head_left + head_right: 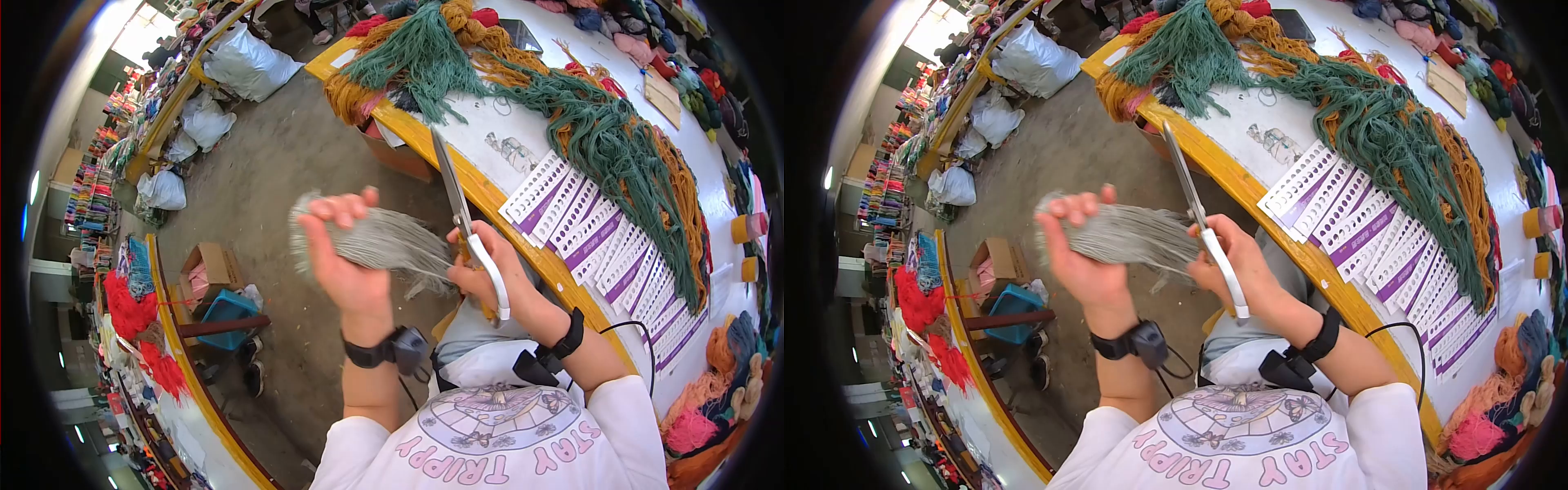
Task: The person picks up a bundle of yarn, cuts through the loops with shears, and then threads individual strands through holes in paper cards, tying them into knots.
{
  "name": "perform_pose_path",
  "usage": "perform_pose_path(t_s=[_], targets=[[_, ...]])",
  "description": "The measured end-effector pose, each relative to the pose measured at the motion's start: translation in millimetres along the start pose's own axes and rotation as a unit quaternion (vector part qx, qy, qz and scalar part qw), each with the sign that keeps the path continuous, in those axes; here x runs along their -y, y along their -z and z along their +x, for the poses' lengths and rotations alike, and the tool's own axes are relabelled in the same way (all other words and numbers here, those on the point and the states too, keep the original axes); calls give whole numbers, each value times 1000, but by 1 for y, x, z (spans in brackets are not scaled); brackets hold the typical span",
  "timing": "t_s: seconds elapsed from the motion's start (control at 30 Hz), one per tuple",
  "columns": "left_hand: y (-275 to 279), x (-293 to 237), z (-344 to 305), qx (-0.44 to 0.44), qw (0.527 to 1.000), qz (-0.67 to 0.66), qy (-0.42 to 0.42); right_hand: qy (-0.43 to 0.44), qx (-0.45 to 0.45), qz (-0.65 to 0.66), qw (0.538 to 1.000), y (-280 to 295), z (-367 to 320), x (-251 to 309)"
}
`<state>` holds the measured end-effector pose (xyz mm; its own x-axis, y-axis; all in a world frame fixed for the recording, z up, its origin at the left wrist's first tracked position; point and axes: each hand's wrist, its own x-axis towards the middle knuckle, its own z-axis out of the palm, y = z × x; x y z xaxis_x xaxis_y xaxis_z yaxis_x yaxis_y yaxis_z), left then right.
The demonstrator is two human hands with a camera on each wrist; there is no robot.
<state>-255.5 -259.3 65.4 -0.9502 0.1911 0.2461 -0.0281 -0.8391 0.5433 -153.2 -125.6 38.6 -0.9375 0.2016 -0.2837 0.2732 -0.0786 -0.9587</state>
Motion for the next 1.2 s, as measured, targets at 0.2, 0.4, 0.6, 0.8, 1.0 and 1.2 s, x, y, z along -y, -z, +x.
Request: perform_pose_path(t_s=[0.2, 0.4, 0.6, 0.8, 1.0, 1.2], targets=[[6, -60, 41, 16, 997, 20, -77, -44, -27, -335, 941, 33, -9, -94], [0, -63, 52, 16, 977, -198, 76, -27, -24, -199, 979, 29, -4, -71], [-73, -106, 40, 105, 976, -189, 16, -123, 170, 175, 962, -8, 13, -82], [-99, -164, -10, 347, 925, -150, -29, -181, 177, 419, 872, -76, 55, -101], [-47, -140, -47, 294, 916, 232, -143, -75, 137, 523, 838, -51, 61, -52], [-14, -55, -35, 271, 595, 742, -152, -22, 90, 547, 832, -20, 34, -20]])
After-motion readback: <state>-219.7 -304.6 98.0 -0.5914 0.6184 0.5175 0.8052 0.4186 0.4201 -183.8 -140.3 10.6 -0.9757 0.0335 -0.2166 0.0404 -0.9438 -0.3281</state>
